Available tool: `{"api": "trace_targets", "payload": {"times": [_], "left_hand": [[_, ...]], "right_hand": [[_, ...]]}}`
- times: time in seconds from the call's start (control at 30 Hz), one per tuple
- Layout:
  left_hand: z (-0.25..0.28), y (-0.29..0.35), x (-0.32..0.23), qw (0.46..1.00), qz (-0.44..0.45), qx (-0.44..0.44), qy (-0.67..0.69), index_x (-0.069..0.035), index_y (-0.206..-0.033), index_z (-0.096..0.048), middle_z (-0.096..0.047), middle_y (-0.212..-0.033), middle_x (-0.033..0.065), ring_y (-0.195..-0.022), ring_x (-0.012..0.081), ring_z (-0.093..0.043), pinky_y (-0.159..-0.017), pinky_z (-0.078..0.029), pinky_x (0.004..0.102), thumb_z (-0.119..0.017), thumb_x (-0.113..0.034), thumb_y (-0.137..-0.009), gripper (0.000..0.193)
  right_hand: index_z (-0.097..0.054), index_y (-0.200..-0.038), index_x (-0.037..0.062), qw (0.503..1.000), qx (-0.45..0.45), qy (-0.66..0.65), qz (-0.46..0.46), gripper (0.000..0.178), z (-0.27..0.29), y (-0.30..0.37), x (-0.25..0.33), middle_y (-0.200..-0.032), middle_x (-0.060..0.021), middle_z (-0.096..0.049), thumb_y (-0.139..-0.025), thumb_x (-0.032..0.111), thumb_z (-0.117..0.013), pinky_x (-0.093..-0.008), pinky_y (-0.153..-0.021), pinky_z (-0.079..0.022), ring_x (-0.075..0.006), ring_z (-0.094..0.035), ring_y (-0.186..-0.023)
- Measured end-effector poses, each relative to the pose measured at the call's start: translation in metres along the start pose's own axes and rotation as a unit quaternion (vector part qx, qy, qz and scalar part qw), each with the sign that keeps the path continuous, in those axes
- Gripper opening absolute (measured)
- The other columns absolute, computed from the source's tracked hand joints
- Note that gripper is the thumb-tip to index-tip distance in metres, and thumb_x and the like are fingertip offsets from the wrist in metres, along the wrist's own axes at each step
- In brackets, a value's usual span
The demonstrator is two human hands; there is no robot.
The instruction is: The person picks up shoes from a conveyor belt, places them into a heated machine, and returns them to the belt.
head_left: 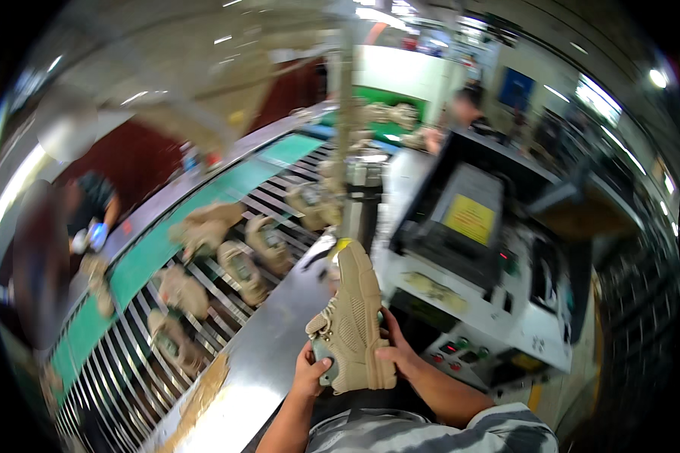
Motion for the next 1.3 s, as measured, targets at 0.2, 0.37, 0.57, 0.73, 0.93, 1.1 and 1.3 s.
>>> {"api": "trace_targets", "payload": {"times": [0.2,0.37,0.57,0.73,0.93,1.1,1.3], "left_hand": [[-0.108,-0.053,0.087,0.921,0.162,0.354,-0.032,0.002,-0.126,-0.052,-0.063,-0.114,0.0107,-0.105,0.0201,-0.061,-0.092,-0.048,0.0342,-0.060,-0.011,-0.093,0.037],[-0.051,-0.050,0.198,0.899,0.278,0.252,-0.225,0.004,-0.113,-0.060,-0.067,-0.099,0.0139,-0.084,0.0213,-0.067,-0.077,-0.056,0.0334,-0.054,-0.012,-0.097,0.024],[-0.014,-0.045,0.222,0.948,0.249,0.116,-0.164,0.004,-0.103,-0.062,-0.065,-0.085,0.0122,-0.075,0.0219,-0.066,-0.069,-0.057,0.0334,-0.050,-0.008,-0.097,0.018],[-0.017,-0.050,0.222,0.940,0.244,0.101,-0.214,0.005,-0.104,-0.063,-0.066,-0.086,0.0131,-0.074,0.0225,-0.066,-0.068,-0.057,0.0331,-0.051,-0.009,-0.097,0.020],[-0.020,-0.054,0.228,0.932,0.232,0.085,-0.265,0.006,-0.105,-0.064,-0.066,-0.085,0.0136,-0.073,0.0221,-0.066,-0.066,-0.057,0.0333,-0.051,-0.007,-0.096,0.020],[-0.050,-0.063,0.251,0.839,0.230,0.179,-0.459,0.003,-0.106,-0.066,-0.068,-0.089,0.0115,-0.075,0.0181,-0.065,-0.069,-0.054,0.0298,-0.056,-0.013,-0.092,0.023],[-0.169,-0.044,0.308,0.694,0.182,0.448,-0.533,-0.005,-0.103,-0.067,-0.069,-0.094,0.0156,-0.088,0.0304,-0.066,-0.076,-0.051,0.0387,-0.055,-0.030,-0.089,0.031]], "right_hand": [[-0.021,-0.151,0.0098,0.945,-0.247,-0.110,0.186,0.102,0.142,0.121,0.050,-0.132,-0.0192,-0.049,-0.061,0.022,-0.067,-0.0410,-0.101,-0.043,-0.0299,-0.053,-0.118],[-0.028,-0.149,0.0097,0.834,-0.449,0.174,0.270,0.106,0.256,0.194,0.152,-0.119,-0.0152,-0.058,-0.052,0.020,-0.070,-0.0365,-0.093,-0.047,-0.0271,-0.060,-0.104],[-0.040,-0.144,0.0116,0.603,-0.617,0.492,0.115,0.092,0.416,0.219,0.273,-0.129,-0.0186,-0.056,-0.058,0.021,-0.072,-0.0365,-0.095,-0.046,-0.0309,-0.056,-0.116],[-0.047,-0.139,0.0148,0.598,-0.617,0.503,-0.089,0.088,0.466,0.154,0.308,-0.126,-0.0208,-0.058,-0.056,0.032,-0.072,-0.0381,-0.095,-0.046,-0.0348,-0.057,-0.115],[-0.056,-0.131,0.0118,0.552,-0.591,0.549,-0.213,0.078,0.499,0.139,0.265,-0.131,-0.0197,-0.055,-0.061,0.043,-0.070,-0.0407,-0.099,-0.044,-0.0350,-0.053,-0.120],[-0.056,-0.127,0.0024,0.471,-0.550,0.689,-0.045,0.060,0.457,0.197,0.223,-0.131,-0.0187,-0.053,-0.083,0.043,-0.064,-0.0432,-0.100,-0.041,-0.0384,-0.053,-0.117],[-0.046,-0.087,0.0027,0.429,-0.810,0.307,0.256,0.020,0.398,0.366,0.045,-0.078,-0.0014,-0.042,-0.084,0.012,-0.064,-0.0329,-0.070,-0.041,-0.0177,-0.044,-0.071]]}}
Point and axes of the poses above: each hand's wrist, its own y-axis away from the middle knuckle, its own z-axis out of the back of the hand, x = y × z, the point moved 2 cm from there along -y, towards the middle knuckle
